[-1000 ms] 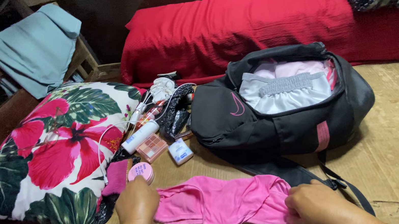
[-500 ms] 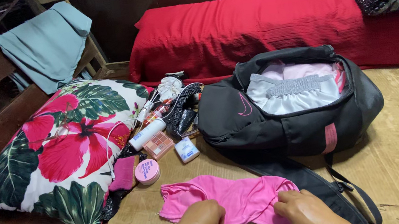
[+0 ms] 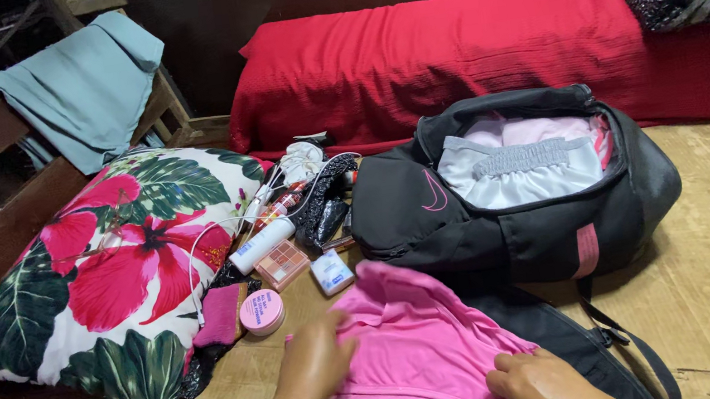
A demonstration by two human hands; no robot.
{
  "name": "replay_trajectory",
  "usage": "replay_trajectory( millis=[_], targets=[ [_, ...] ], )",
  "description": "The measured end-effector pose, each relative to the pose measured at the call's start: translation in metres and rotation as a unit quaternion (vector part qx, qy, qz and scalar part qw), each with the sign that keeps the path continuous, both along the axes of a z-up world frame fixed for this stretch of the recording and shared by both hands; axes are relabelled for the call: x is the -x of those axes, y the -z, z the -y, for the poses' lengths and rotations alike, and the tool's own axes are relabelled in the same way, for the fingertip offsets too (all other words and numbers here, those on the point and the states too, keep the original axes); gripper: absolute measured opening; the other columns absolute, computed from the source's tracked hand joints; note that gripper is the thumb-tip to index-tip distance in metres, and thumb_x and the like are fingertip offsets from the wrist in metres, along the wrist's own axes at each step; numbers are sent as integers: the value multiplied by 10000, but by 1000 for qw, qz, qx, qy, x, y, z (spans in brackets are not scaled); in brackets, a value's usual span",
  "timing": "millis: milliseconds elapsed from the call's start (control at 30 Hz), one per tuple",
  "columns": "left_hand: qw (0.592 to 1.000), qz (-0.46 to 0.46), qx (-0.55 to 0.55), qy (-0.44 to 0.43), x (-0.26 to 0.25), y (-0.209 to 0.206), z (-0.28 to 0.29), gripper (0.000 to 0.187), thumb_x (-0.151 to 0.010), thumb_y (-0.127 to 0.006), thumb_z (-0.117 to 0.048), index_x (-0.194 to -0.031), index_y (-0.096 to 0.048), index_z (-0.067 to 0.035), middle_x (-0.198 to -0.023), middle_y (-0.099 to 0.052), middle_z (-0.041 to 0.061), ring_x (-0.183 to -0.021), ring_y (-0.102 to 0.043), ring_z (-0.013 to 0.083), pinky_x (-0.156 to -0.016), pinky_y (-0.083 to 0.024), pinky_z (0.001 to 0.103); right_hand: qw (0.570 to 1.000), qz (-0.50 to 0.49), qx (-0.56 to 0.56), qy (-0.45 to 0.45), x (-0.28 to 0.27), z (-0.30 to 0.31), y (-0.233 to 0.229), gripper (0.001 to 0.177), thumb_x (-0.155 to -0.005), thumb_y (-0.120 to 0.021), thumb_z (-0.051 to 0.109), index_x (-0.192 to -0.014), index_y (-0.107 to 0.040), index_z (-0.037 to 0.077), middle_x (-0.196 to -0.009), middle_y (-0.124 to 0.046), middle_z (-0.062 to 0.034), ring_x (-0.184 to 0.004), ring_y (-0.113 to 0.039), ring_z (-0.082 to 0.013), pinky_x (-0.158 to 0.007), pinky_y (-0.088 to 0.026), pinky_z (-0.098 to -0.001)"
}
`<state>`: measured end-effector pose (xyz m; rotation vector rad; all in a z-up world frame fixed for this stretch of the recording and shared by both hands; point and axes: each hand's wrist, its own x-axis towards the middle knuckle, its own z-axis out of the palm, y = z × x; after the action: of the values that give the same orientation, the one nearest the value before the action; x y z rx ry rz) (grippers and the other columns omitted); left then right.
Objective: The person folds a pair of white shorts and a pink garment on the bed and places them into an open backpack. They then pick up a small pink jar, a white lotion bottle, and other small personal items from the bed and place them into the backpack, arranging the contents inside.
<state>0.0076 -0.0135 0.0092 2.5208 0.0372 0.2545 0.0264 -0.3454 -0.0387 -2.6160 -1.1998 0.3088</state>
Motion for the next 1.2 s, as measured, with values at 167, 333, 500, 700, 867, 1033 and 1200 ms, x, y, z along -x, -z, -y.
replay_trajectory(
  millis=[167, 333, 500, 700, 867, 1033, 1200],
  targets=[
    [962, -225, -137, 76, 2, 36, -17, 155, -750, -737, -153, -892, -735, -91, -982, -738, 144, -970, -712, 316, -877, -564, 418, 993, 46, -42, 96, -11, 6, -22, 259, -758, -797, 342, -809, -681, 115, -871, -672, -84, -858, -669, -314, -773, -534, -435],
    [960, -165, -207, 87, -1, 66, -23, 141, -768, -676, -50, -873, -760, -90, -997, -715, 161, -980, -685, 369, -859, -552, 481, 973, 136, -85, 164, -15, 11, -41, 213, -704, -789, 291, -834, -744, 129, -839, -671, -77, -858, -659, -330, -729, -512, -475],
    [942, -201, -261, 55, -6, 74, -31, 172, -797, -659, -56, -951, -731, -75, -1055, -710, 187, -1014, -690, 390, -875, -561, 492, 986, 73, -75, 131, -3, 11, -41, 260, -712, -808, 328, -841, -734, 115, -884, -678, -90, -844, -663, -328, -741, -528, -456],
    [934, -262, -241, 20, -3, 67, -56, 168, -818, -667, -121, -970, -738, -105, -1048, -718, 173, -1012, -691, 386, -901, -551, 493, 999, -22, 14, 26, -2, 12, -4, 88, -836, -683, 232, -882, -708, 161, -880, -758, -75, -918, -726, -310, -783, -510, -495],
    [935, -250, -252, 18, 0, 76, -60, 173, -815, -658, -129, -969, -737, -116, -1042, -722, 168, -1005, -691, 386, -891, -553, 504, 997, -30, 47, 46, -6, 18, 6, 268, -869, -734, 386, -889, -691, 123, -831, -699, -149, -838, -697, -381, -723, -536, -502],
    [941, -247, -232, -9, 1, 68, -64, 220, -822, -645, -151, -1031, -708, -125, -1060, -725, 159, -1042, -685, 373, -915, -540, 502, 994, -36, 17, 98, -5, 15, -13, 225, -845, -721, 344, -864, -700, 120, -777, -706, -149, -818, -693, -368, -729, -533, -480],
    [956, -240, -161, -51, 5, 50, -66, 199, -798, -642, -103, -997, -640, -113, -1017, -717, 158, -1049, -667, 382, -901, -522, 508, 972, -50, -83, 213, -1, 10, -38, 120, -789, -682, 209, -856, -685, 109, -776, -738, -130, -824, -713, -346, -730, -551, -443]
  ],
)
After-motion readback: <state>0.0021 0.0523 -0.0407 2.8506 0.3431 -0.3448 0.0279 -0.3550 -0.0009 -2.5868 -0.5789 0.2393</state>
